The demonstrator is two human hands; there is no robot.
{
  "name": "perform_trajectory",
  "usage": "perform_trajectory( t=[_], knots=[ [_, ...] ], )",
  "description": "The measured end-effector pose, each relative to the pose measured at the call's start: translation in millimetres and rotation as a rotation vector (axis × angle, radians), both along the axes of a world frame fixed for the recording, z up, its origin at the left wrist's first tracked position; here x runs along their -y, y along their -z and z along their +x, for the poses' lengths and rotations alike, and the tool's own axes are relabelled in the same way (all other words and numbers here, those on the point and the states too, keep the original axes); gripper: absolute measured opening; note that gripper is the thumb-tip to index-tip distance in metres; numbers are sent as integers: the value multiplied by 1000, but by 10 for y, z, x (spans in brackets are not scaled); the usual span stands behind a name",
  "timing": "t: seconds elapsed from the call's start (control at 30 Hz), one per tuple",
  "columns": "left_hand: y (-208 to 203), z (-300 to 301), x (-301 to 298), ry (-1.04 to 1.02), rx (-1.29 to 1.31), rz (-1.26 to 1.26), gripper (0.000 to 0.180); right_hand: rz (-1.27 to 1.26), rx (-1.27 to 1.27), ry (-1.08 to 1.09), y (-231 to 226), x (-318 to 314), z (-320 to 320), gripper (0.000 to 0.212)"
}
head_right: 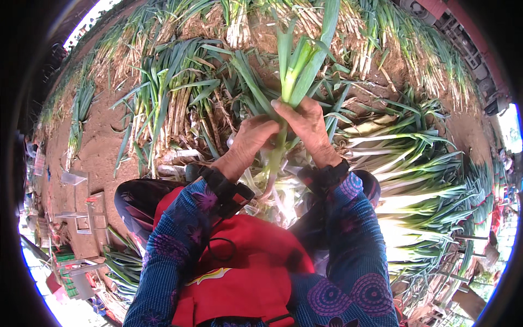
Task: The person peels the outer layers from a leek by hand, wraps a plastic strip around the white part, and places it onto a pile. This process is repeated with other leeks, one at a time, while the person occasionally moves aside loose leaves to reach more leeks.
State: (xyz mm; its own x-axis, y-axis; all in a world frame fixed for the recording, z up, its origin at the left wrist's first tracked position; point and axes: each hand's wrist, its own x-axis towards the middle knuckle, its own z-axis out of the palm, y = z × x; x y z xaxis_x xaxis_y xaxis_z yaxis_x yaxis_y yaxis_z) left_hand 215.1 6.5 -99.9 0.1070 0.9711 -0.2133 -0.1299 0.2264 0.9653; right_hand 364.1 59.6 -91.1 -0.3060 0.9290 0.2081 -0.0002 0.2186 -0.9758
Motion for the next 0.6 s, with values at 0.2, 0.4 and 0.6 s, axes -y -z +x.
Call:
perform_trajectory(
  t=[0.2,0.4,0.6],
  knots=[
    [-34,271,-104,-139,-429,106,32,167,142,118,113,-33,80,20],
    [105,362,-170,-286,-514,284,29,93,-3,98,98,-16,137,23],
    [-9,192,-90,2,328,21,30,-237,-329,26,-74,-14,327,26]
  ],
)
